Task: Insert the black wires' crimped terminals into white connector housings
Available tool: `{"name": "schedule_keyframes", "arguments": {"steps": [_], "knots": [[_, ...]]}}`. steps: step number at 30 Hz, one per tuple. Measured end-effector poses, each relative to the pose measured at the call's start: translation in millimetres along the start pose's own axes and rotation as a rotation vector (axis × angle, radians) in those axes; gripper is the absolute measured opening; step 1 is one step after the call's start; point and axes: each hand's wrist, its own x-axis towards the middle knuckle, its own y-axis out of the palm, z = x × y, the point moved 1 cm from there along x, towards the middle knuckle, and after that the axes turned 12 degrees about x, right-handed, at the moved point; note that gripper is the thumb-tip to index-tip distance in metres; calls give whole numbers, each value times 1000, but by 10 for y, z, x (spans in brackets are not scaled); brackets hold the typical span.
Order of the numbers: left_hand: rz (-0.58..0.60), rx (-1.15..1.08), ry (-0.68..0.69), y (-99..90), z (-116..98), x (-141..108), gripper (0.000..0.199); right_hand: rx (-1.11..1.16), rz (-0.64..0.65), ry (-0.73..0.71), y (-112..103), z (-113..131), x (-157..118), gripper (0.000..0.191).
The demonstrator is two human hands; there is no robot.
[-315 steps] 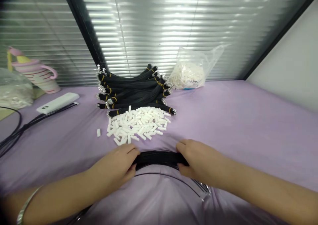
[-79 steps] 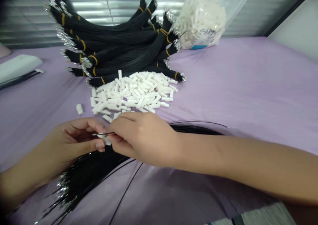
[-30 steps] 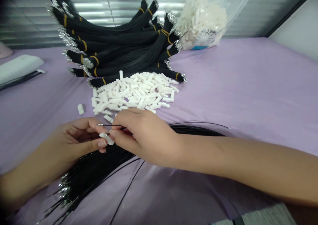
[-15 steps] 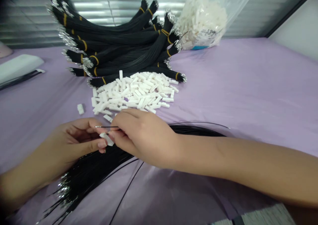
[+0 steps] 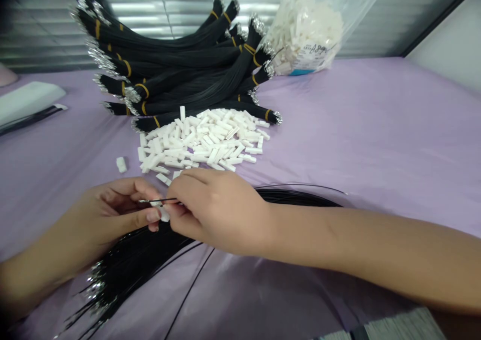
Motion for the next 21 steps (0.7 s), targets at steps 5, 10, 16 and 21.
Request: {"name": "schedule_keyframes", "arguments": {"steps": [5,10,16,21], "knots": [[-8,9,19,-2,41,-12,16,38,-19,55,-6,-8,9,14],[-21,9,12,10,46,6,15,52,-17,58,-10,-17,27,15],[-20,13,3,5,14,-7,13,69,-26,69,3,-8,28,15],[-18,15,-5,3,18,-19,15,56,-3,80,5,4,28,15]]}}
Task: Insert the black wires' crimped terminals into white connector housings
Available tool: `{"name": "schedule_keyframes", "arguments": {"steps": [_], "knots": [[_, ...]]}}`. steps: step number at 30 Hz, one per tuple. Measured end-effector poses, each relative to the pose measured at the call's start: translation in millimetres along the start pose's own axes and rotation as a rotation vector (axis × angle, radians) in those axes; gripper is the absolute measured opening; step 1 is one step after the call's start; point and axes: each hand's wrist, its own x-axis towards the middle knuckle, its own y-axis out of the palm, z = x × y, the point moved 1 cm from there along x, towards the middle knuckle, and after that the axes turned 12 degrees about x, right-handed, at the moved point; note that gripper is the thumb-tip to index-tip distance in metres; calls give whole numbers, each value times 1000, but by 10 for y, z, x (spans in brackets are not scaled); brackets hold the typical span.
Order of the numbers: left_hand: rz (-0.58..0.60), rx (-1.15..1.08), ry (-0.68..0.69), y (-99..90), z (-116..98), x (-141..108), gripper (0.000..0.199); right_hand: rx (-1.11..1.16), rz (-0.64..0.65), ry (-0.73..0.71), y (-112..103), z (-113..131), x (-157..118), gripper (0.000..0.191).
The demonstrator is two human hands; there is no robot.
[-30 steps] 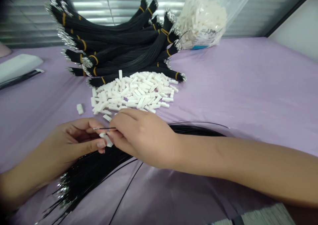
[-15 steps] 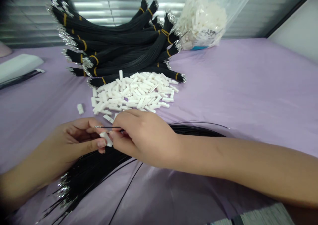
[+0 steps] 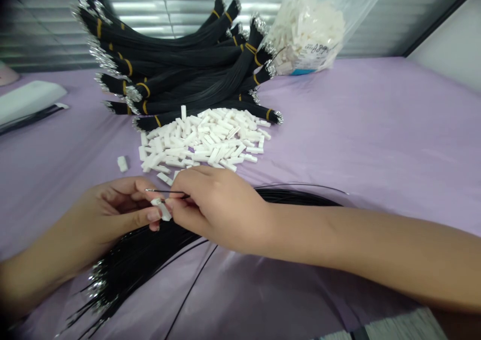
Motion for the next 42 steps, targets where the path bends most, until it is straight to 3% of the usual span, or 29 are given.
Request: {"name": "schedule_keyframes", "arguments": {"steps": [14,28,42], "knots": [[-4,81,10,33,-6,-10,13,85,38,98,6,-28,9,15],[-26,62,-4,45,-41,7,16,56,3,106,26,-43,3,7],[14,171,8,68,-50,-24,14,158,72,245,52,-50,21,18]]}}
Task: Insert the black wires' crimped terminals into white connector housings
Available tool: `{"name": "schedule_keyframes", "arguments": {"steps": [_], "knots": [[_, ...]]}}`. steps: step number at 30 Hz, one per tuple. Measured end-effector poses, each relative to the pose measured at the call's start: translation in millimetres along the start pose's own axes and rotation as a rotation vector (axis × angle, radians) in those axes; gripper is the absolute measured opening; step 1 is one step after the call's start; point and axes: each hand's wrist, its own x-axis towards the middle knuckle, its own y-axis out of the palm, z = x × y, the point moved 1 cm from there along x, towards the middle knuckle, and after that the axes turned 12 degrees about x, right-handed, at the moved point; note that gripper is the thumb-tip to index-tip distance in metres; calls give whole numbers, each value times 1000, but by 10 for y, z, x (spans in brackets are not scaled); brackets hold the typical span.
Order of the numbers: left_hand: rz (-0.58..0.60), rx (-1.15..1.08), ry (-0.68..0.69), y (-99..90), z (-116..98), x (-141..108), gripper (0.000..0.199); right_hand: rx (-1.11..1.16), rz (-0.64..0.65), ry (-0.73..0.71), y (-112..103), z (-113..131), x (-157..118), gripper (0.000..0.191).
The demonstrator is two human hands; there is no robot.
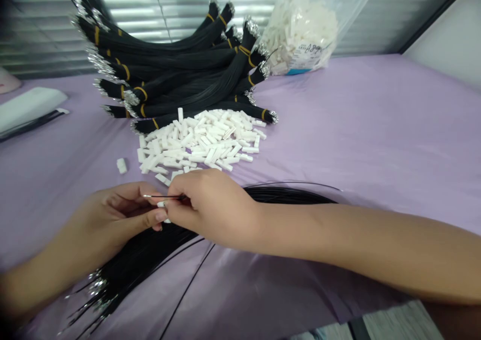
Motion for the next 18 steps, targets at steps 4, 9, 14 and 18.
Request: {"name": "schedule_keyframes", "arguments": {"steps": [4,9,14,18], "knots": [[-11,-28,-31,-1,-6,18,14,10,7,20,-16,-1,1,18],[0,2,-30,-1,-14,24,15,-84,24,-98,-56,12,16,13],[-7,-26,-25,13,-43,29,19,-313,77,-184,-85,57,7,23],[-1,-27,-27,24,-45,19,18,-404,78,-183,-97,108,-4,21]]}}
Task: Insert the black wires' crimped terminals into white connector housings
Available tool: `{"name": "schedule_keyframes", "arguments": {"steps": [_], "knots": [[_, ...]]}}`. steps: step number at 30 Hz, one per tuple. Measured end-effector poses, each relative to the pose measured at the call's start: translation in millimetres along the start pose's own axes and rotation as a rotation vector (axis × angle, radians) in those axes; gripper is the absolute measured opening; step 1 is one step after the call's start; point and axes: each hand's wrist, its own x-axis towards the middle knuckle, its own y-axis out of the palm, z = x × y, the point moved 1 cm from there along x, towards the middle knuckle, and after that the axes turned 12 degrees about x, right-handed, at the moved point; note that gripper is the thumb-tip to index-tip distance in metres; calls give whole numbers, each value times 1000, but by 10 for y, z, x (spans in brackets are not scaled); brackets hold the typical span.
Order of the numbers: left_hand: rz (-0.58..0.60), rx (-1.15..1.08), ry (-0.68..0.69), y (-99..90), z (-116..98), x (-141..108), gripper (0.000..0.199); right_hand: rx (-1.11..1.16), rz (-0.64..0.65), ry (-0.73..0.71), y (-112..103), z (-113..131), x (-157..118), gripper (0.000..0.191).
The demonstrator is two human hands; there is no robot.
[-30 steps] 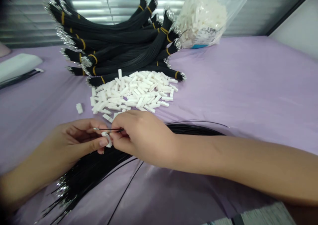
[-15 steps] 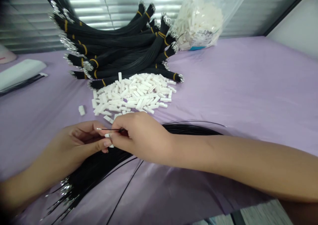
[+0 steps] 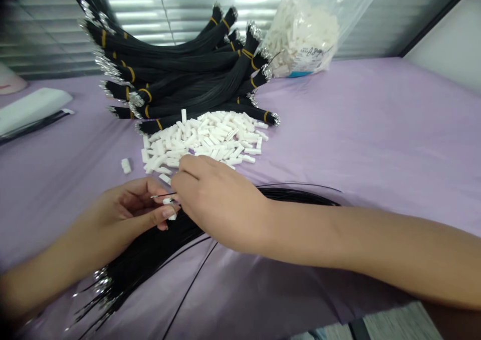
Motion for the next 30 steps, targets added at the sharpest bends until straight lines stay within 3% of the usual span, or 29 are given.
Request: {"name": "schedule_keyframes", "arguments": {"steps": [9,20,28,30], "knots": [[-16,-7,59,15,59,6,16,124,-15,56,-22,-30,-8,16],[-38,62,44,12,49,-34,12,157,-33,159,159,-14,0,13],[19,-77,-2,-24,78,21,17,137,-125,-82,-204,25,21,19],[51,-115,-27,-44,100,32,21,160,-105,-59,-244,62,-11,23]]}}
